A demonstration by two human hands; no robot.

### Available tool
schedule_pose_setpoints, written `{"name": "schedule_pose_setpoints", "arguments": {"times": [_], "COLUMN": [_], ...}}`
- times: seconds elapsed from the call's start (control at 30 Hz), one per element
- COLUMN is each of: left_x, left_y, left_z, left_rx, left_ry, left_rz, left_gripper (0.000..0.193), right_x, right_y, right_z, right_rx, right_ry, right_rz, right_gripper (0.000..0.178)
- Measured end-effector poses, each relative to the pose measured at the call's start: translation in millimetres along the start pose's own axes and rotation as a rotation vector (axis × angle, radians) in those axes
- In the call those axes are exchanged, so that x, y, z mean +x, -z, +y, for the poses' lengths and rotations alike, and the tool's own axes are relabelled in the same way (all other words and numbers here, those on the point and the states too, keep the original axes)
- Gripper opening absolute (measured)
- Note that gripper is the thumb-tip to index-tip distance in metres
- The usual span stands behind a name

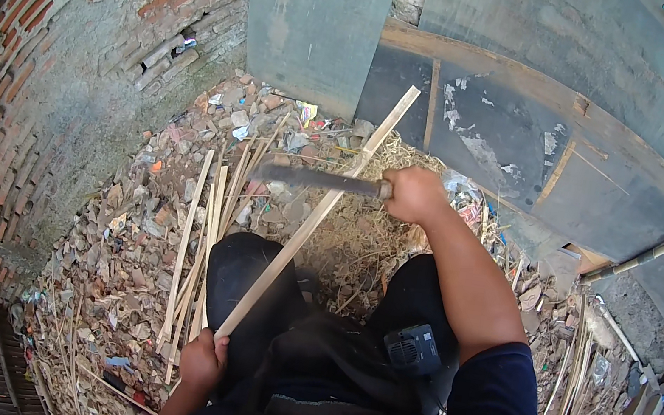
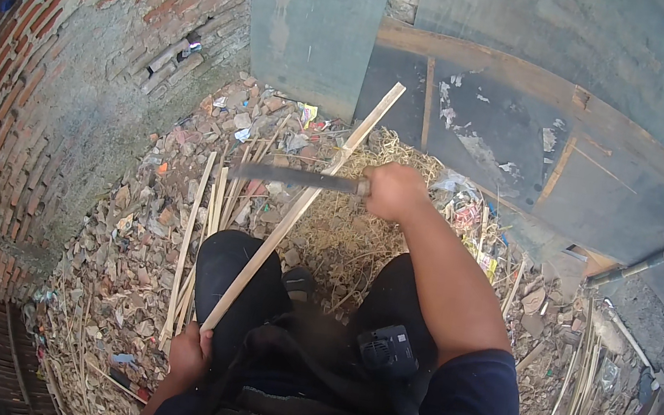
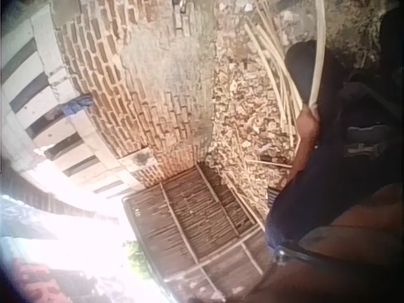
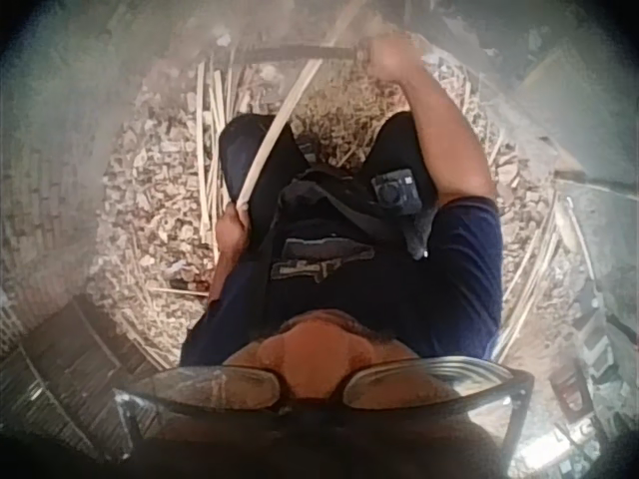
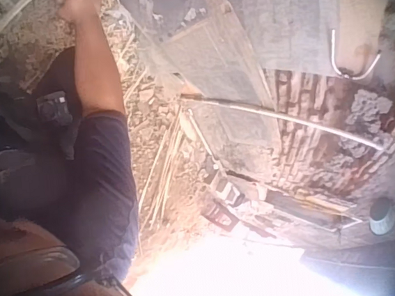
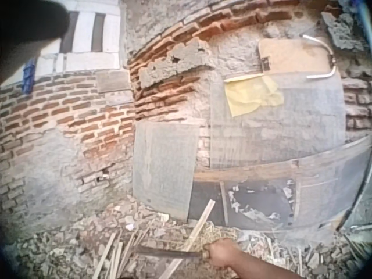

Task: The person holds a bamboo strip and shaves along its length using a knife.

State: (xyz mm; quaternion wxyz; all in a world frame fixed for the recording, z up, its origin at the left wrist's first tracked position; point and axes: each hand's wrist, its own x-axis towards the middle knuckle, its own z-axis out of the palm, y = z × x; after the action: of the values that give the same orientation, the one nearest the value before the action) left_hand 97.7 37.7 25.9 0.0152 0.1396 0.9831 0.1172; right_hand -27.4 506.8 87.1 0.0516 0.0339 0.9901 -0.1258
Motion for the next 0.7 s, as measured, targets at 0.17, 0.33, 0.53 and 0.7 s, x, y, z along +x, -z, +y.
{"name": "schedule_pose_setpoints", "arguments": {"times": [0.17,0.33,0.53,0.7], "left_x": [13,6,9,15], "left_y": [1,-5,-5,-1], "left_z": [6,-1,0,5], "left_rx": [0.025,0.004,0.025,0.079], "left_ry": [0.008,-0.002,-0.013,0.000], "left_rz": [-0.038,-0.007,0.011,-0.038], "left_gripper": [0.036,0.037,0.037,0.038], "right_x": [9,-9,3,6], "right_y": [-17,-3,0,-13], "right_z": [20,-19,10,19], "right_rx": [0.026,0.010,0.064,-0.020], "right_ry": [-0.241,0.056,-0.112,-0.282], "right_rz": [0.066,0.031,0.053,0.038], "right_gripper": [0.033,0.028,0.026,0.036]}}
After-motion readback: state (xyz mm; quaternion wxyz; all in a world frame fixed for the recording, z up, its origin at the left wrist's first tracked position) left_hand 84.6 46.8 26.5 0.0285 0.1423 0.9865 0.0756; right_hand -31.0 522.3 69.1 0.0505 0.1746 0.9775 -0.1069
